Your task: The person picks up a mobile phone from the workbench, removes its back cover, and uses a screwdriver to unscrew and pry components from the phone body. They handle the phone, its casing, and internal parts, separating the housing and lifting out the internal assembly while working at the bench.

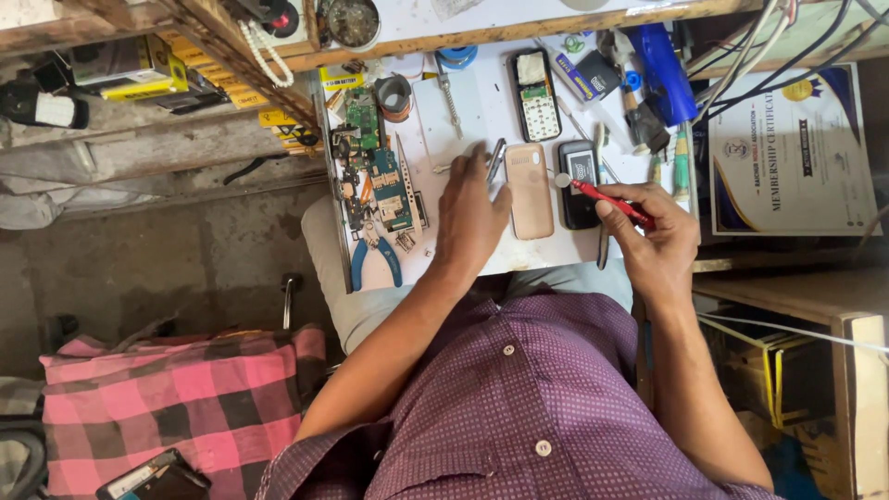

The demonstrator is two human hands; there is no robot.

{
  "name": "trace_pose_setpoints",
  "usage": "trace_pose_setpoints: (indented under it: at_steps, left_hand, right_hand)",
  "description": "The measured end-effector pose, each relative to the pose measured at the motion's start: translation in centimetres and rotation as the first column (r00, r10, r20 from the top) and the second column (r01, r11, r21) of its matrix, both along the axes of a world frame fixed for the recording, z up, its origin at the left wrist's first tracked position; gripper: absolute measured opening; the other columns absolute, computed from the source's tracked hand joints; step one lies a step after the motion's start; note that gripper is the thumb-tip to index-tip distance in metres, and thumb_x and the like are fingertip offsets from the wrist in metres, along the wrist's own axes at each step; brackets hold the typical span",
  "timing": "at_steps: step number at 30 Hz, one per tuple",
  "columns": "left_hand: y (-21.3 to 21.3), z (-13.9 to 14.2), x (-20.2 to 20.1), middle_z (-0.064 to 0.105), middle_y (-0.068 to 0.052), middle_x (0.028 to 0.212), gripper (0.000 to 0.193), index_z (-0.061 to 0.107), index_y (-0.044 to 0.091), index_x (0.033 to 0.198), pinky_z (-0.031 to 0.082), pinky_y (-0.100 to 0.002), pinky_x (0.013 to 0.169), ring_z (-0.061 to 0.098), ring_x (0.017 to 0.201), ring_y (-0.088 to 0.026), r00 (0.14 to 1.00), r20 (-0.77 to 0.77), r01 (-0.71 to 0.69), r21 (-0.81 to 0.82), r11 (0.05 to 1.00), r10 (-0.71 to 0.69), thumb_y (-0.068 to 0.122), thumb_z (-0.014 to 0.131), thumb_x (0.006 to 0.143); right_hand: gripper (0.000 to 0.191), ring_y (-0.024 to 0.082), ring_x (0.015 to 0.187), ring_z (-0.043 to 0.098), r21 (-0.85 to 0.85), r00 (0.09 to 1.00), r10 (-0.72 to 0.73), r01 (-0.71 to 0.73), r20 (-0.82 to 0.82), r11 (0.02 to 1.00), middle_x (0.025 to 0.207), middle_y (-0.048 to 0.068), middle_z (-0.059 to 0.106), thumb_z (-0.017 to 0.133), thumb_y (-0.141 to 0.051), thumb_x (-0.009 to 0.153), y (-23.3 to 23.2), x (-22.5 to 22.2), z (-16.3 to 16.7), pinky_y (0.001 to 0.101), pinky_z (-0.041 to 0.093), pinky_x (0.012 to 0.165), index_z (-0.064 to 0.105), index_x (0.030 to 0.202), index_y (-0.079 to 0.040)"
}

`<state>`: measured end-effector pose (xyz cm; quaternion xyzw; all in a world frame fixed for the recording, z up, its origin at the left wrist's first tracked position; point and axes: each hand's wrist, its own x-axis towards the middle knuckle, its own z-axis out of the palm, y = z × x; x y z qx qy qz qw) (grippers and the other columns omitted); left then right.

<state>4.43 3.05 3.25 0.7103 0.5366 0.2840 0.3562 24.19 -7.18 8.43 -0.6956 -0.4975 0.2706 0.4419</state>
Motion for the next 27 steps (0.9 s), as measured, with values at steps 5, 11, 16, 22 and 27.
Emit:
trace_pose_setpoints:
  at_steps: [5,11,16,22,27]
  left_hand:
    - [0.3,0.2,-1.3,0.062,-0.022,0.117,0.053,0.057,-0.009,0.132,0.052,-0.046,0.095,0.065,0.108,-0.04,0.998,-0.049,-0.044,-0.044,0.998,0.042,0.015,0.074,0.089]
    - [1.4,-0.1,-2.2,0.062,-0.022,0.117,0.055,0.057,-0.009,0.132,0.053,-0.046,0.093,0.065,0.108,-0.039,0.996,-0.006,-0.088,0.039,0.995,0.089,0.016,0.075,0.087]
    - [2.0,-0.2,-2.6,0.064,-0.021,0.116,0.051,0.059,-0.005,0.132,0.053,-0.046,0.092,0.067,0.105,-0.037,0.996,0.019,-0.091,0.007,0.996,0.091,0.016,0.075,0.089]
    - [1.8,-0.3,-2.6,0.066,-0.021,0.117,0.051,0.059,-0.004,0.132,0.054,-0.045,0.092,0.068,0.105,-0.036,0.994,0.08,-0.074,0.034,0.997,0.072,0.016,0.075,0.089]
    - [0.6,0.5,-2.4,0.07,-0.017,0.106,0.046,0.058,-0.004,0.132,0.057,-0.04,0.084,0.073,0.093,-0.028,0.978,0.165,-0.132,0.006,0.991,0.129,0.016,0.072,0.093]
  right_hand:
    - [0.02,0.007,0.081,0.059,0.001,1.0,-0.005,0.005,-0.026,1.0,0.097,0.003,0.068,0.078,-0.007,0.097,0.2,-0.2,-0.2,0.0207,0.046,0.072,0.076,0.115,-0.002]
    - [0.02,0.007,0.079,0.06,-0.034,0.997,-0.018,0.015,-0.076,0.999,0.096,0.003,0.071,0.079,-0.008,0.096,0.2,-0.5,-0.6,0.0207,0.047,0.071,0.077,0.115,-0.002]
    - [0.019,0.006,0.08,0.063,-0.037,0.996,-0.033,0.03,-0.087,0.999,0.094,0.003,0.073,0.079,-0.01,0.096,0.0,-0.5,-0.8,0.0202,0.05,0.072,0.076,0.114,-0.002]
    - [0.021,0.006,0.078,0.063,-0.059,0.996,-0.041,0.036,-0.075,0.998,0.089,0.003,0.073,0.079,-0.012,0.097,0.0,-0.4,-0.8,0.0204,0.049,0.07,0.076,0.114,0.0]
    - [0.02,0.007,0.078,0.066,-0.055,0.995,-0.046,0.042,-0.087,0.998,0.088,0.004,0.073,0.079,-0.013,0.097,0.0,-0.5,-0.7,0.0209,0.052,0.07,0.075,0.111,0.001]
